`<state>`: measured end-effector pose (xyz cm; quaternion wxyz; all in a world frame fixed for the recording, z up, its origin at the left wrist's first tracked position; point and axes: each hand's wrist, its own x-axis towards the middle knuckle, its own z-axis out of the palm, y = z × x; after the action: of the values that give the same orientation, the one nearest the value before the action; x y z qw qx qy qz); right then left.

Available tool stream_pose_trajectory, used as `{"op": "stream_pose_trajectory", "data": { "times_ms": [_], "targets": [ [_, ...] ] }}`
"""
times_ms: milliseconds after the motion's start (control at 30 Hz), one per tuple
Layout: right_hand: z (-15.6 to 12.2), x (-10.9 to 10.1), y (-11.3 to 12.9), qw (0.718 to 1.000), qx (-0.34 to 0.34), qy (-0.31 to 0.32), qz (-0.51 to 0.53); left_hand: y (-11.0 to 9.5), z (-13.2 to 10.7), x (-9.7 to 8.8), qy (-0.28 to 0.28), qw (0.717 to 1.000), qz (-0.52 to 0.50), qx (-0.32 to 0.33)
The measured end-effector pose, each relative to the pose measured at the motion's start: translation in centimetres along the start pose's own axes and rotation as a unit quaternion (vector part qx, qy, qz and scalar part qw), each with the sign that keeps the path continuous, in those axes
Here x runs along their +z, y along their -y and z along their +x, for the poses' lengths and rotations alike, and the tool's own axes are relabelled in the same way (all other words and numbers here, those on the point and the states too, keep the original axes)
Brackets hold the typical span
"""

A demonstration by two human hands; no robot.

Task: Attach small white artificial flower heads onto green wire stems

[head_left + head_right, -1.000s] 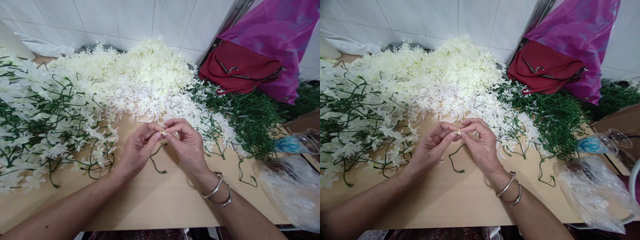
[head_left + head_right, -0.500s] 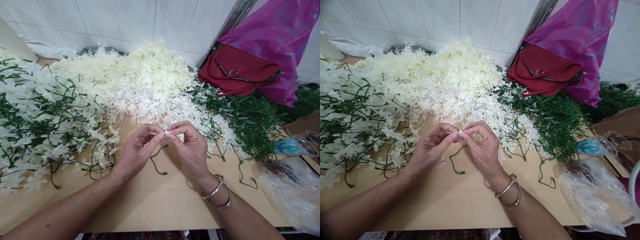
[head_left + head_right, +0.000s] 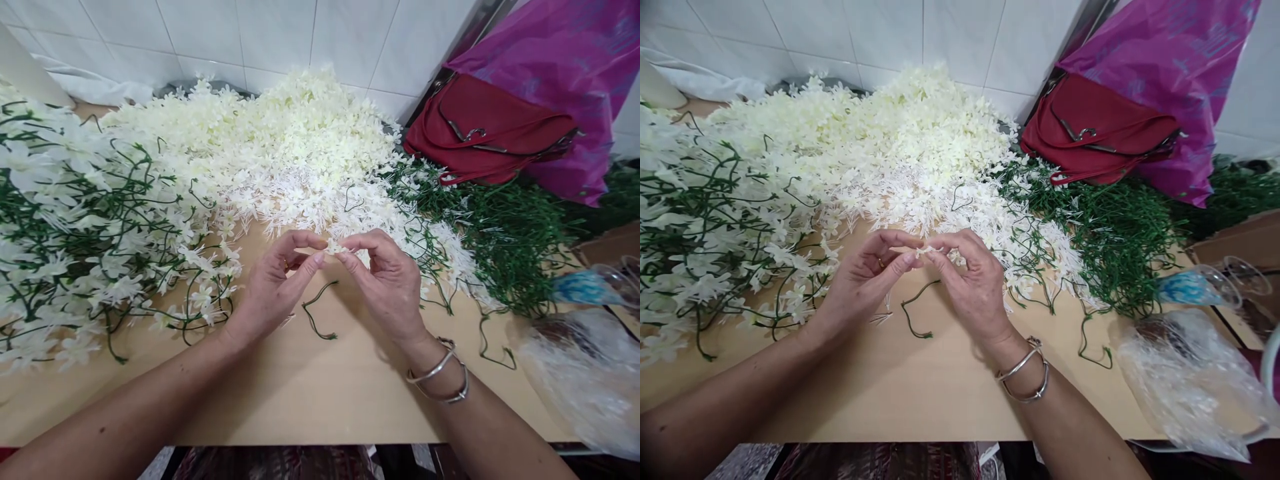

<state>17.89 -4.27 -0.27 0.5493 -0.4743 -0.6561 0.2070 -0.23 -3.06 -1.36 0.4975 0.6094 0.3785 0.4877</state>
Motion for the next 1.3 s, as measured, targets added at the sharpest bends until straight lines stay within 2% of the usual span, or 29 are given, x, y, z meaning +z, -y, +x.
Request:
{"op": "stream_pose_trajectory", "data": {
  "times_ms": [133, 267, 367, 467, 533, 600, 700, 767, 867, 1100, 1300],
  "targets": [
    [0.6, -0.7, -0.3, 1.0, 0.0, -0.007, 0.003, 0.4, 0.0, -0.5, 0.006, 0.988, 0.142, 0.065],
    [0.9, -1.1, -1.3, 0.998, 0.05, -0.038, 0.027, 0.8, -0.1, -0.3, 0.08, 0.937, 0.303, 0.153],
    [1.1, -1.2, -1.9, 0.995, 0.086, -0.043, 0.037, 1.1, -0.1, 0.1, 0.125, 0.904, 0.373, 0.168],
    [1.2, -1.2, -2.0, 0.991, 0.113, -0.04, 0.062, 1.2, 0.0, 0.5, 0.157, 0.888, 0.403, 0.156],
    [1.3, -1.2, -2.0, 0.987, 0.136, -0.021, 0.088, 1.0, 0.1, 0.5, 0.15, 0.898, 0.387, 0.148],
    [1.3, -1.3, -1.9, 0.978, 0.165, 0.006, 0.127, 0.9, 0.3, 0.2, 0.113, 0.928, 0.331, 0.131],
    [1.3, -1.3, -1.9, 0.955, 0.216, 0.047, 0.195, 1.0, 0.7, -0.4, 0.056, 0.979, 0.182, 0.07],
    [1.3, -1.3, -1.8, 0.94, 0.246, 0.075, 0.222, 1.1, 0.9, -0.7, 0.039, 0.995, 0.089, 0.022],
    [1.3, -1.2, -1.5, 0.93, 0.267, 0.103, 0.231, 1.2, 1.1, -0.9, 0.03, 0.999, 0.04, -0.005],
    [1.3, -1.1, -1.1, 0.91, 0.275, 0.153, 0.269, 0.5, 0.7, -0.5, 0.056, 0.993, 0.097, 0.036],
    [1.2, -1.2, -1.2, 0.895, 0.301, 0.148, 0.293, 0.5, 0.5, -0.6, 0.05, 0.993, 0.104, 0.036]
  ]
}}
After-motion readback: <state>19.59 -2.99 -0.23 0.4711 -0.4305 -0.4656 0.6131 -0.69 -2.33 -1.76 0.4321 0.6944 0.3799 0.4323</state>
